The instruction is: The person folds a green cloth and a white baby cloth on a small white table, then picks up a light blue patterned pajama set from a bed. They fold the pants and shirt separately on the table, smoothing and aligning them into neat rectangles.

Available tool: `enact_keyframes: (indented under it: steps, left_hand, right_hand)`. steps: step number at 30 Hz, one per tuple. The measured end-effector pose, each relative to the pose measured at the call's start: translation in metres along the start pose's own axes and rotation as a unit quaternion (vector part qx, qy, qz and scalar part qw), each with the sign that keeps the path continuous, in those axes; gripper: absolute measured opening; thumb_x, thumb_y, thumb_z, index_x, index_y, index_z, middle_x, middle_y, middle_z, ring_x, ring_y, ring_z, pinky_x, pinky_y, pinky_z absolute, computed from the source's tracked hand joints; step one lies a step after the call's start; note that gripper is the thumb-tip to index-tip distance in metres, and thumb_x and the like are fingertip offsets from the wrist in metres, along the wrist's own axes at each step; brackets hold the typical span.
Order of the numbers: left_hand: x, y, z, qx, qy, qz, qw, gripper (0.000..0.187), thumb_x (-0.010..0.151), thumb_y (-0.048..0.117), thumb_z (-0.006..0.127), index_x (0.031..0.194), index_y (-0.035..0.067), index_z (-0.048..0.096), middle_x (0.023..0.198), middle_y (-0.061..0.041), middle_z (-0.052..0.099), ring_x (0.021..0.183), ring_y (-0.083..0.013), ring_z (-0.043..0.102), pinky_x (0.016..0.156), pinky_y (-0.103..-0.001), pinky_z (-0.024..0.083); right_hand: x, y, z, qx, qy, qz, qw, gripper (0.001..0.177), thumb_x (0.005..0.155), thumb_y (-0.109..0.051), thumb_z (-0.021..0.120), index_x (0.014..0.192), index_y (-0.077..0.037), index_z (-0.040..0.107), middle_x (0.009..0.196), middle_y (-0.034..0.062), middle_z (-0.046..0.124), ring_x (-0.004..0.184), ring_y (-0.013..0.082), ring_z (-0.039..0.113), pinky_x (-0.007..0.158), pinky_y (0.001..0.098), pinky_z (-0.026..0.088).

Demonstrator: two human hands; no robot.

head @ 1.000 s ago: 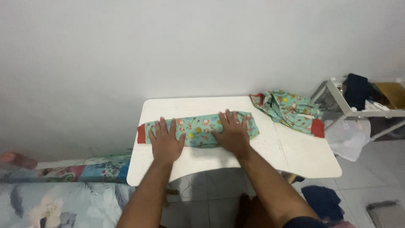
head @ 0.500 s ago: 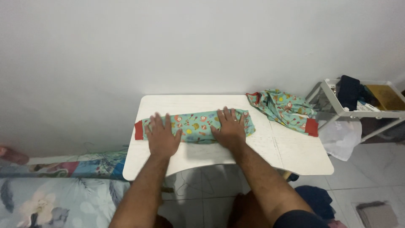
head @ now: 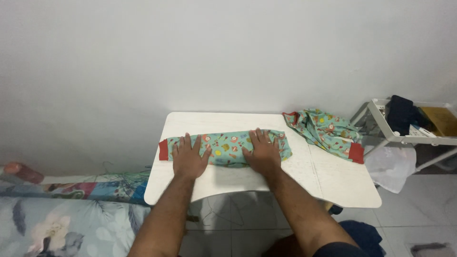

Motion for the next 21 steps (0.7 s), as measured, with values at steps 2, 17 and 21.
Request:
enact_keyframes:
  steps: [2,17,21]
  left_hand:
    - [-0.007,0.005,-0.013,-0.002,0.032,0.015,0.999,0.079,0.101,0.073,0.027,0.164,0.026,0.025,0.171,-0.018,0.016,0.159,-0.0359,0.012,0.126,-0.059,0.01]
    - [-0.01,0.024,-0.009,0.02,0.086,0.182,0.979,0.054,0.106,0.043,0.032,0.158,0.031,0.039,0.168,-0.011,0.028,0.157,-0.0334,0.023,0.123,-0.057,0.02]
    - [0.002,0.016,0.014,0.036,0.029,0.172,0.984,0.057,0.106,0.054,0.023,0.16,0.038,0.033,0.167,-0.003,0.032,0.156,-0.026,0.029,0.125,-0.053,0.018]
  right_hand:
    - [-0.008,-0.01,-0.009,-0.022,0.123,-0.088,0.988,0.078,0.091,-0.047,0.064,0.161,-0.023,0.037,0.163,0.0088,0.04,0.147,0.0352,0.041,0.116,0.0647,0.034]
    - [-0.013,-0.022,-0.017,-0.042,0.107,-0.113,0.987,0.073,0.094,-0.049,0.061,0.159,-0.026,0.039,0.166,0.0067,0.036,0.15,0.0349,0.037,0.117,0.0665,0.03]
    - [0.001,-0.012,0.008,-0.047,0.011,-0.139,0.989,0.062,0.099,-0.055,0.045,0.158,-0.035,0.039,0.163,-0.0012,0.042,0.153,0.0295,0.034,0.121,0.0641,0.025]
Point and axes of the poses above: each hand's wrist, its own x-axis towards the middle knuckle, its own z-axis out of the palm, y = z × x, the point moved 6 cm from there along x, towards the middle knuckle
